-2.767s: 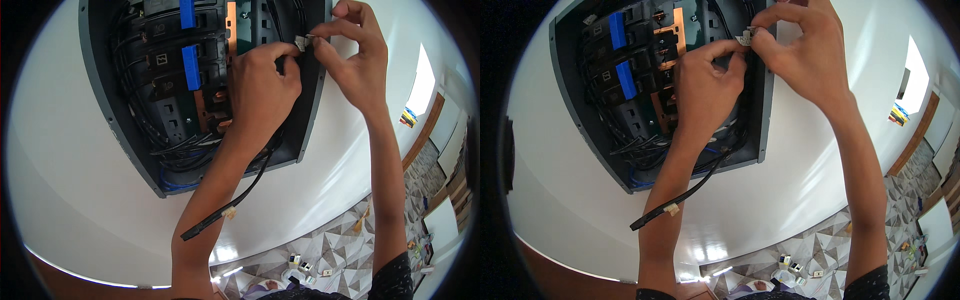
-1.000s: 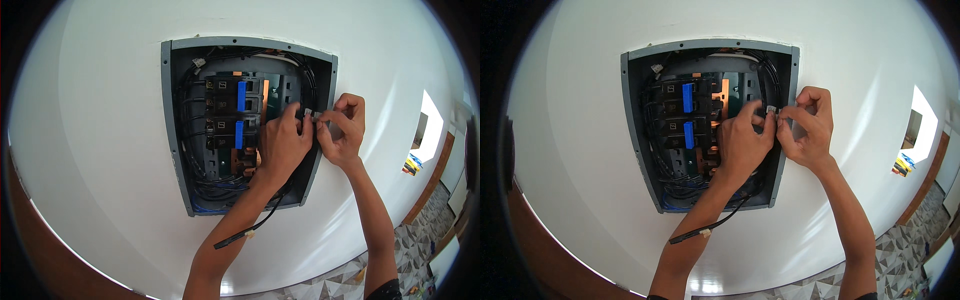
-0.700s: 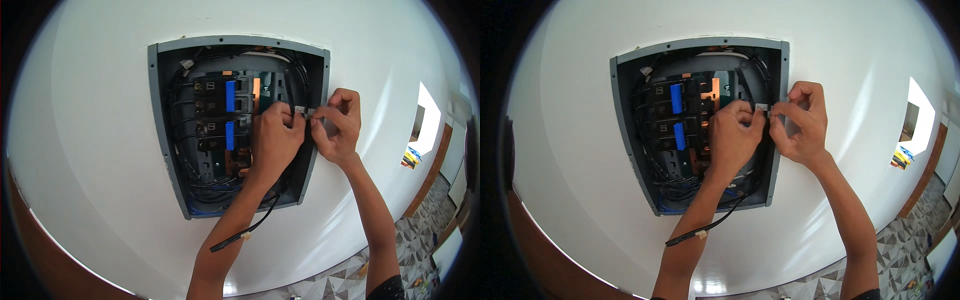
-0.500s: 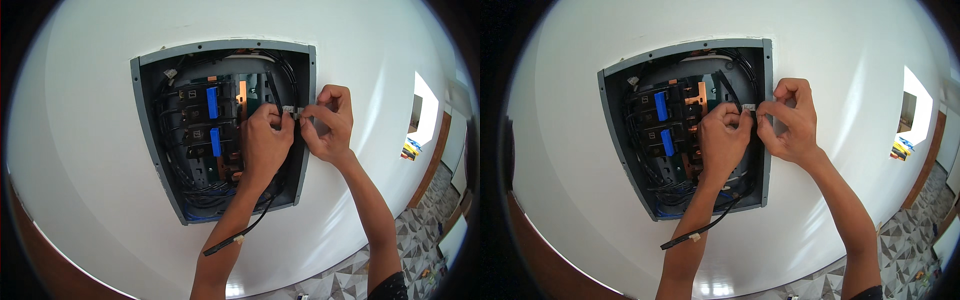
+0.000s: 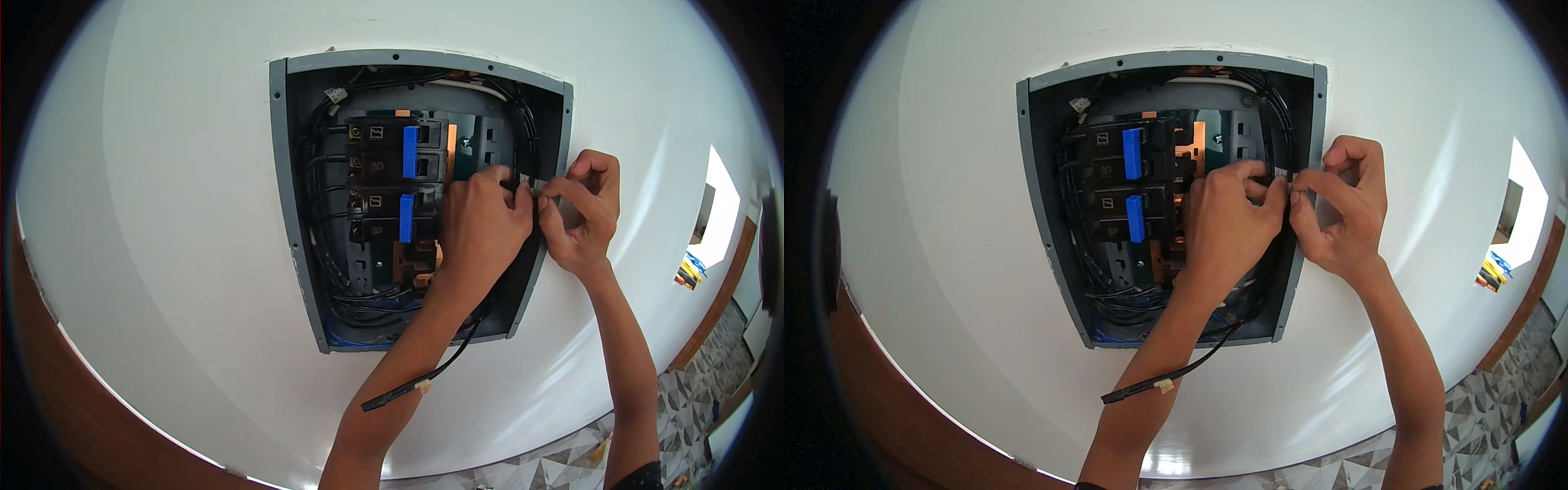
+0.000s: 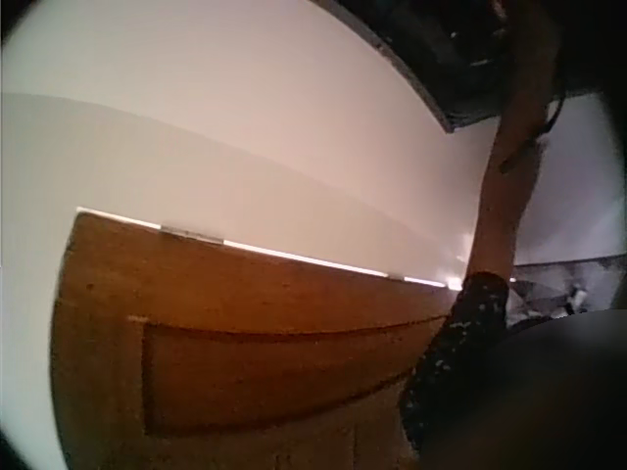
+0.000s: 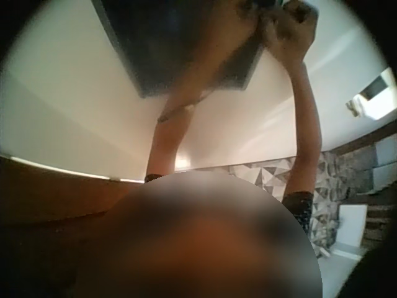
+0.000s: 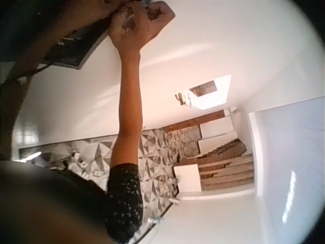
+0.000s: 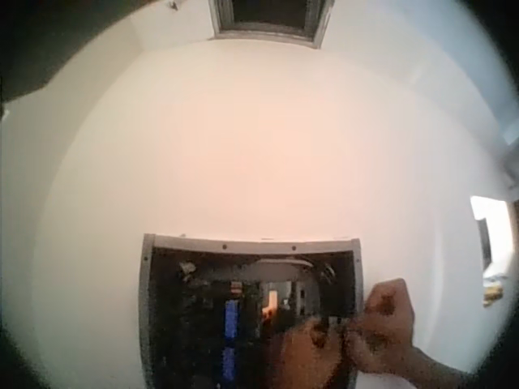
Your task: Wiring and organizing components inside an open electrical circuit breaker panel.
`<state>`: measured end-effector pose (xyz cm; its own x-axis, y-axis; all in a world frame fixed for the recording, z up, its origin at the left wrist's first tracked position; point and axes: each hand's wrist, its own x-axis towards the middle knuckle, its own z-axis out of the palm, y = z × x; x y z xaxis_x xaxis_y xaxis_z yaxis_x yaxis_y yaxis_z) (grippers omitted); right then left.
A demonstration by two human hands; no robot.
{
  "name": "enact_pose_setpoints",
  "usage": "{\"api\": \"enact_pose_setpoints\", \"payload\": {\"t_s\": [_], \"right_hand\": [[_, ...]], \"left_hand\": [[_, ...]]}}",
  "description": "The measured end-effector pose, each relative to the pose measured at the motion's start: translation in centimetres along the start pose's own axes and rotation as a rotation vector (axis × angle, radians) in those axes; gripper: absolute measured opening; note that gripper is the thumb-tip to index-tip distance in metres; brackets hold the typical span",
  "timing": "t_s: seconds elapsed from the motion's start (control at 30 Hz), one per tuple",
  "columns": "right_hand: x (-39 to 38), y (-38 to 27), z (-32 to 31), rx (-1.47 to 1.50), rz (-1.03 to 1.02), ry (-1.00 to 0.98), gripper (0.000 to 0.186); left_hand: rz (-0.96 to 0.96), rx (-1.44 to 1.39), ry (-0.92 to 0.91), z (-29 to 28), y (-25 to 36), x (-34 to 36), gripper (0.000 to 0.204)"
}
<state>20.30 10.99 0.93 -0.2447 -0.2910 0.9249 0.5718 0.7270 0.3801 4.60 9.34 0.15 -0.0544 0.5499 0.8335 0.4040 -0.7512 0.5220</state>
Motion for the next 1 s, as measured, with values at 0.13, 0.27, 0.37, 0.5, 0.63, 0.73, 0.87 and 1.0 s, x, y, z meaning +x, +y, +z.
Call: {"api": "enact_pose_setpoints", "payload": {"t_s": [0.13, 0.27, 0.37, 0.5, 0.63, 0.73, 0.87, 1.0], "right_hand": [[-0.1, 0.1, 0.0, -0.007, -0.001, -0.002, 0.016], [-0.1, 0.1, -0.1, -0.005, -0.001, -0.002, 0.016], [-0.1, 0.2, 0.0, 0.005, -0.008, 0.016, 0.017], [-0.1, 0.1, -0.3, -0.019, -0.019, 0.008, 0.017], [0.0, -0.2, -0.4, 0.005, 0.001, -0.029, 0.017], [-0.1, 0.1, -0.5, 0.005, -0.010, -0.034, 0.016], [-0.2, 0.6, -0.4, 0.006, -0.034, -0.022, 0.015], [0.0, 0.6, -0.3, 0.020, -0.054, -0.021, 0.014]], "left_hand": [[0.031, -0.003, 0.008, 0.4, -0.4, 0.2, 0.019], [0.085, 0.027, 0.058, 0.8, -0.8, 0.2, 0.023], [0.110, 0.067, 0.100, 1.2, -1.1, 0.0, 0.024], [0.116, 0.047, 0.112, 1.3, -1.3, -0.1, 0.019], [0.028, -0.064, 0.060, 0.6, -1.4, -0.4, 0.015], [-0.042, -0.216, -0.002, 0.7, -1.4, -0.4, 0.019], [-0.039, -0.254, -0.035, 0.4, -1.1, -0.9, 0.024], [-0.025, -0.204, -0.062, -0.2, -1.2, -0.8, 0.031]]}}
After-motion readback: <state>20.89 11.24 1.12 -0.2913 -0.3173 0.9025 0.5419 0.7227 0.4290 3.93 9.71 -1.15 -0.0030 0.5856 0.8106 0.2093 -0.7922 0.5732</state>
